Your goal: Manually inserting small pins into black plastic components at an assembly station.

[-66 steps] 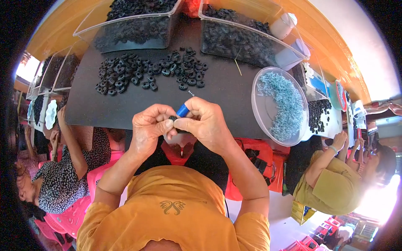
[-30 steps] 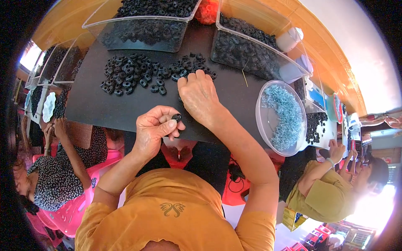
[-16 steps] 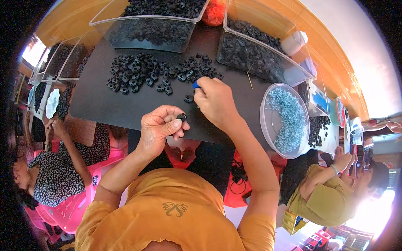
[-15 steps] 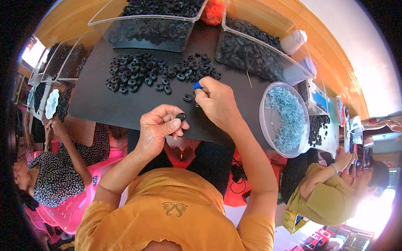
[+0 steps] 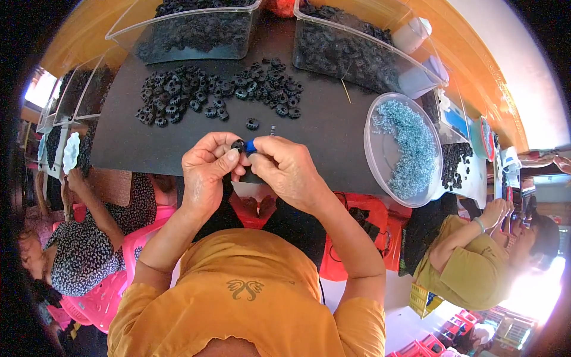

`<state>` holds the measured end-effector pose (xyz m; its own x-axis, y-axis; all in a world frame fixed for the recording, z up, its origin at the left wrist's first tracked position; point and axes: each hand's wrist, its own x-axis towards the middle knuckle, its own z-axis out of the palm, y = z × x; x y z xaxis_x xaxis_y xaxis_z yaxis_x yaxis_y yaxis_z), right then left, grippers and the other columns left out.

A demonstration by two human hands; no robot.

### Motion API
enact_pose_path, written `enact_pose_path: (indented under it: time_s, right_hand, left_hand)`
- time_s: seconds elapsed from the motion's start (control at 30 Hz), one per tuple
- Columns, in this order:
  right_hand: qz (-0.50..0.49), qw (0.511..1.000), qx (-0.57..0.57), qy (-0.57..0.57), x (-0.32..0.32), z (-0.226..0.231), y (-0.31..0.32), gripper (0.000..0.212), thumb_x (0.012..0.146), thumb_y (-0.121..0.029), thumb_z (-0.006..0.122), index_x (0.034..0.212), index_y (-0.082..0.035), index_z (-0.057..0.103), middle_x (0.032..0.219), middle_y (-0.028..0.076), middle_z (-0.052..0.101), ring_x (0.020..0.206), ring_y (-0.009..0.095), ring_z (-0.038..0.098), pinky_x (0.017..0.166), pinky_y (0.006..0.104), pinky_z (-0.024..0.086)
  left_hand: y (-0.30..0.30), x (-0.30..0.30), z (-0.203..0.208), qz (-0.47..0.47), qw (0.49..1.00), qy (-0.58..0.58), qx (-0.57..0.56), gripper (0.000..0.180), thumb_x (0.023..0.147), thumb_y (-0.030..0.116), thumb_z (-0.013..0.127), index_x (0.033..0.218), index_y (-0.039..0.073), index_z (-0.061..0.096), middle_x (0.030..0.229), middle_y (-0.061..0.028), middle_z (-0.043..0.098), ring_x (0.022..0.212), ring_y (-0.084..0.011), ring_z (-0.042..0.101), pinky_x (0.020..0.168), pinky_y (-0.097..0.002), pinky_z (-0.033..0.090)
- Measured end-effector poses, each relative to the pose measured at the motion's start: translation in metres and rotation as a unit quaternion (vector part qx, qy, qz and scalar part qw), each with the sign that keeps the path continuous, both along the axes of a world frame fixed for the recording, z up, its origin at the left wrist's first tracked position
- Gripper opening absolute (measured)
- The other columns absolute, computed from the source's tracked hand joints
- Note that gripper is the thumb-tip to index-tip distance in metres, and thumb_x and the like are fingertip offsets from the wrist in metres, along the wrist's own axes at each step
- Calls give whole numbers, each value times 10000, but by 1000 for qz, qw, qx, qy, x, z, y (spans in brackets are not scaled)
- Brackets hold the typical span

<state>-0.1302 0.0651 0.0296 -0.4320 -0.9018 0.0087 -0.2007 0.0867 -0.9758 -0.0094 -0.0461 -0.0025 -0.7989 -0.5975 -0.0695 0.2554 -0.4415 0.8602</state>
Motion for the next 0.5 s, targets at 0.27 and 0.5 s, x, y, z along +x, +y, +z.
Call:
enact_pose_path:
  time_s: [0.27,0.5]
  right_hand:
    - [-53,962,-70,259,-2,-12,6,85,786,-14,591,868,-12,613,757,118,572,642,206,544,605,295,447]
    - [-108,988,-105,-22,1,-7,7,117,818,38,584,925,7,620,761,36,591,668,69,543,606,233,467]
  left_hand:
    - [5,0,-1,0,1000,8,-20,152,880,31,582,1020,-25,566,804,-71,642,641,-85,566,542,-192,460]
    - [6,-1,0,-19,1000,5,-2,135,876,33,590,997,-24,574,810,-64,645,638,-76,558,545,-188,461]
